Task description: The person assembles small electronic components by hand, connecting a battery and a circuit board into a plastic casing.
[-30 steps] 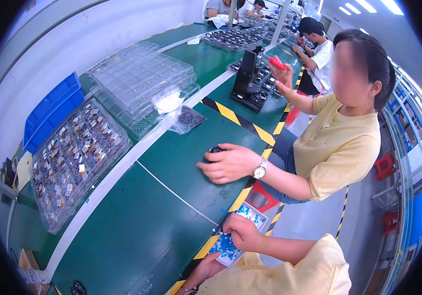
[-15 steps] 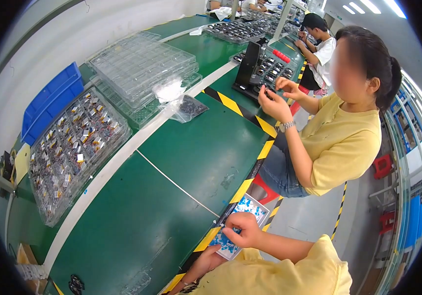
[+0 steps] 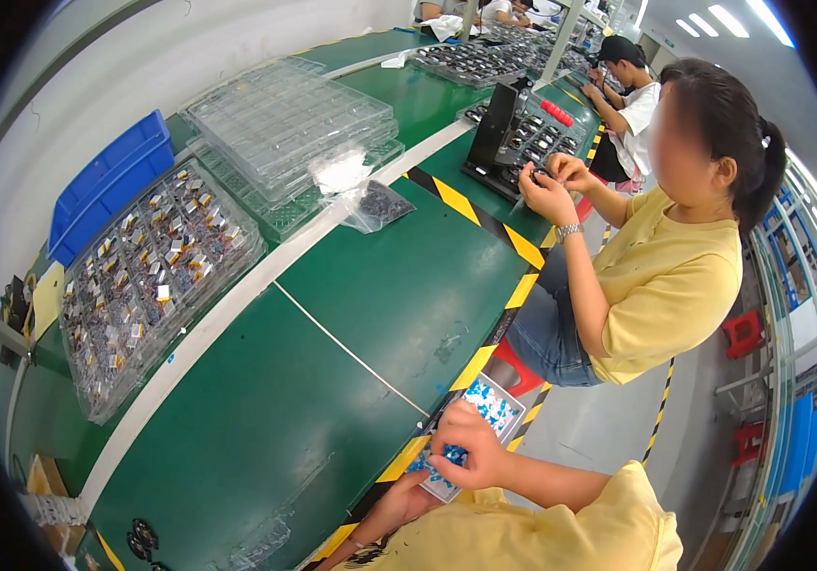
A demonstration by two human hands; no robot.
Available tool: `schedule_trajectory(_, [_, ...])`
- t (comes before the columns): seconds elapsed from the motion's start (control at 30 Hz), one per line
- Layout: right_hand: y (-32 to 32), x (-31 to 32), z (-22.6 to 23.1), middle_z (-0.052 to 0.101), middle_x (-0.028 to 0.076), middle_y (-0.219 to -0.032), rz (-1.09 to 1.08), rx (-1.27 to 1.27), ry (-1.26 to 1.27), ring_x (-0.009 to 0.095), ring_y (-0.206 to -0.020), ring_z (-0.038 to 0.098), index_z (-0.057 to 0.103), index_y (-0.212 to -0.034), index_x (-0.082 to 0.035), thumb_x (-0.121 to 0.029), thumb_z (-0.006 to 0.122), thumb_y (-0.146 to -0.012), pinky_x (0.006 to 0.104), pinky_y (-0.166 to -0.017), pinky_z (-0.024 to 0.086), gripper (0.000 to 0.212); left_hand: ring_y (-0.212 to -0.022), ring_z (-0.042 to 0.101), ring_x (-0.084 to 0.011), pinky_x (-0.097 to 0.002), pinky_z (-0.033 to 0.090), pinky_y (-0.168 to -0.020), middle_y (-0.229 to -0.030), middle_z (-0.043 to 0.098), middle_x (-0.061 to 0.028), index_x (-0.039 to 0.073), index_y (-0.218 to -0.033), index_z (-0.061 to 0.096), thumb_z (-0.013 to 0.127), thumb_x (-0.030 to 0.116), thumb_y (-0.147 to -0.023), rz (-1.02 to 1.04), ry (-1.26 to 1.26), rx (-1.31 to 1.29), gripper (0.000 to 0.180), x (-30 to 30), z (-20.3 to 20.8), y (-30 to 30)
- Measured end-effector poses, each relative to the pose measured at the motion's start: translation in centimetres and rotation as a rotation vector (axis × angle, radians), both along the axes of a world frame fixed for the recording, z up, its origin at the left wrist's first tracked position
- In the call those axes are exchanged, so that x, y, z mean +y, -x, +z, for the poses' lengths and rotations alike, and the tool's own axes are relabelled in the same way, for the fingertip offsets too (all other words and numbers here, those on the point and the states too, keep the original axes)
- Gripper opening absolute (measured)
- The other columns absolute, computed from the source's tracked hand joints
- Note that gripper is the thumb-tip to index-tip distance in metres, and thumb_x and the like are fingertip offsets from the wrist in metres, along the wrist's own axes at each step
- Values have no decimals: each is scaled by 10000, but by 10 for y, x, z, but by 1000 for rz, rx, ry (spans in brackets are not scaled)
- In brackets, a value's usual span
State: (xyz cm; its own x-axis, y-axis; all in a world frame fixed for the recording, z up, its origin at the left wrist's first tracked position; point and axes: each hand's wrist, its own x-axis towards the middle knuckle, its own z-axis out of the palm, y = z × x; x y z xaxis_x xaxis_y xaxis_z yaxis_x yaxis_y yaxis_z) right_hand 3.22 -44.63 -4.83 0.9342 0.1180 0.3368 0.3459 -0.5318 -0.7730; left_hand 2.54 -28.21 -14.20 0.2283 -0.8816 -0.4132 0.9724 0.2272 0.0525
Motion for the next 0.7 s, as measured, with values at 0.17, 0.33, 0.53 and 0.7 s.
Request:
schedule_trajectory(0.17, [5,-6,2,422,61,-743,-61,62,77,233,-717,406,561,-647,-97,-144,680,-620,332,-693,319,132,-1243,415,-249,-410,261,-1083,-1330,442,-131,0,-1340,307,430,171,-930,26,20,24,460,0,8,-2])
schedule_trajectory(0.33, [7,-7,-4,430,64,-687,-65,118,-28,204,-623,424,549,-645,-62,-84,656,-650,299,-555,324,110,-1230,430,-242,-398,270,-1079,-1326,449,-125,1,-1331,326,444,158,-924,52,73,38,453,0,-1,3])
schedule_trajectory(0.53, [4,-8,-14,582,60,-600,-155,262,-69,109,-489,474,556,-646,-7,-53,549,-774,243,-464,365,137,-1258,402,-290,-453,271,-1088,-1354,413,-140,3,-1350,305,425,105,-914,96,-44,69,463,-8,-8,8])
schedule_trajectory(0.7, [13,-20,-17,626,154,-892,-208,152,-128,206,-797,576,583,-848,48,-32,507,-803,294,-718,454,119,-1185,481,-214,-346,319,-1047,-1286,500,-110,-19,-1296,389,437,200,-934,20,107,48,425,-3,7,-1])
